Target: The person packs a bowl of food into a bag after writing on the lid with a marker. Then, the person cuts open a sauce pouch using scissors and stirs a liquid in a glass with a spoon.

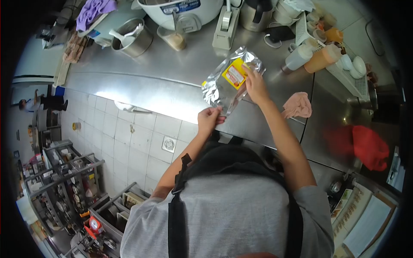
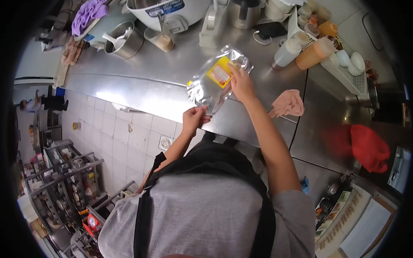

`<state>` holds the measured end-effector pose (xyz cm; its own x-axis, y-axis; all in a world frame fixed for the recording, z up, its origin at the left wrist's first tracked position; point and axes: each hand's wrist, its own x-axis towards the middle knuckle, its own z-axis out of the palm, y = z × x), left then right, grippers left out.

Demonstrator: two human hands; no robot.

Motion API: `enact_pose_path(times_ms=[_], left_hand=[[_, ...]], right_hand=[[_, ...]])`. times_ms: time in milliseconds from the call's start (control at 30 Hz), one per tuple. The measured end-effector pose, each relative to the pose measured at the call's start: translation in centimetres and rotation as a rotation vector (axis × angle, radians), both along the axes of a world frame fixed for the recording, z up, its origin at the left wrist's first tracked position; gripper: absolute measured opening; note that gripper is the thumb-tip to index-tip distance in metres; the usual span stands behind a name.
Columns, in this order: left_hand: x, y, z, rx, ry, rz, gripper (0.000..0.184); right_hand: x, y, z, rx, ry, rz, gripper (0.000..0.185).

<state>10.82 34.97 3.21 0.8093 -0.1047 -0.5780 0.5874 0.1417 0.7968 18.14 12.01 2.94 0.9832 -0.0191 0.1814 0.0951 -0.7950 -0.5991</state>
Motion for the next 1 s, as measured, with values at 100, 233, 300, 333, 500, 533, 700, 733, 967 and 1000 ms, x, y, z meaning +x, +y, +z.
enact_pose_path(times_ms=[100,233,300,333,500,533,700,733,967,1000], left_hand=[[0.3,-0.7,0.1,0.032,-0.022,0.061,0.027],[0.6,-1.0,-0.1,0.048,-0.017,0.071,0.025],[0.8,-0.9,-0.8,0.014,-0.019,0.058,0.024],[0.9,-0.8,-1.0,-0.002,-0.024,0.05,0.024],[1.0,-0.4,-0.8,0.016,-0.019,-0.019,0.022],[1.0,-0.5,-1.0,0.029,-0.031,-0.021,0.021],[0.6,-1.3,-0.9,0.118,-0.086,-0.003,0.021],[0.5,-1.6,-0.5,0.148,-0.094,-0.005,0.021],[1.0,-1.9,0.1,0.219,-0.136,0.0,0.023],[0.7,-1.8,-0.1,0.212,-0.14,-0.003,0.023]], right_hand=[[-0.3,0.6,-1.1,0.22,0.014,-0.126,0.033],[-5.0,5.5,0.3,0.182,-0.194,0.104,0.027],[-7.1,7.9,0.9,0.104,-0.298,0.159,0.022],[-7.4,8.2,0.7,0.131,-0.276,0.141,0.018],[-6.6,8.1,-0.4,0.152,-0.177,0.123,0.009],[-6.2,8.0,-0.5,0.128,-0.213,0.127,0.009],[-2.3,5.7,-1.9,-0.053,-0.203,0.021,0.007],[-1.2,4.7,-2.0,-0.055,-0.217,-0.002,0.008],[-2.0,7.4,1.4,0.201,-0.054,0.017,0.012],[-3.0,8.9,1.2,0.234,-0.095,0.101,0.012]])
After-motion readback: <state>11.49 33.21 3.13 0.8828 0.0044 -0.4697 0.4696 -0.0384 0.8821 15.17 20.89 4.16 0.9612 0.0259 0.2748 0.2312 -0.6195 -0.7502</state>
